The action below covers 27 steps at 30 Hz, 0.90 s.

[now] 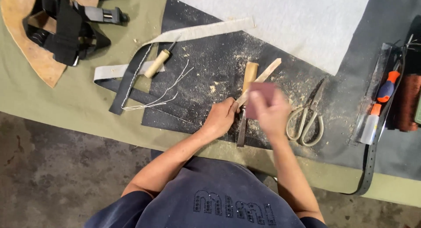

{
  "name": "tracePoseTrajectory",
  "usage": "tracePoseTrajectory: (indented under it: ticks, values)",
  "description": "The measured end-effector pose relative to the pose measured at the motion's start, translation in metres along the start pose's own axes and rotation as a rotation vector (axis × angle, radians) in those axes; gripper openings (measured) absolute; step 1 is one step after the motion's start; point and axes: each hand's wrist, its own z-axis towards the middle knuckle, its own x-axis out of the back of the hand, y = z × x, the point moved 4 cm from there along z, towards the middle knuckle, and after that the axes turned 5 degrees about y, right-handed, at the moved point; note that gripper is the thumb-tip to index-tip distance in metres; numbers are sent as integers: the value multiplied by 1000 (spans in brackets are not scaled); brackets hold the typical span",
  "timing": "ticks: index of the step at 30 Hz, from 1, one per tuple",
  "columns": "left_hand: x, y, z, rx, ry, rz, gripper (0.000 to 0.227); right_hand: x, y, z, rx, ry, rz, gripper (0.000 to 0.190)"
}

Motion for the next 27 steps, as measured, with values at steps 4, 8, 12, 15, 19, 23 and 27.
tracePoseTrajectory:
  ticks: [4, 8, 12, 15, 19, 23, 27]
  values:
    - [2, 1, -6, 3, -16, -49, 33, -2, 41, 42, -83, -39, -126, 28]
    - [10, -5, -14, 33, -2, -22, 35, 25, 10, 61, -3, 87, 27, 20]
    - [14, 5, -20, 81, -55, -28, 35, 16, -22, 8, -117, -75, 148, 19]
    - [12, -1, -21, 77, -126, -5, 37, 5, 26, 12, -106, -103, -33, 26]
    - [7, 5, -13, 107, -209, 66, 38, 15, 32, 5, -167, -104, -43, 30]
    - [-1, 13, 6, 39, -164, 6, 39, 5, 31, 11, -96, -135, -41, 29]
    - [-7, -1, 4, 45, -102, -46, 36, 19, 22, 67, 164, 85, -78, 25]
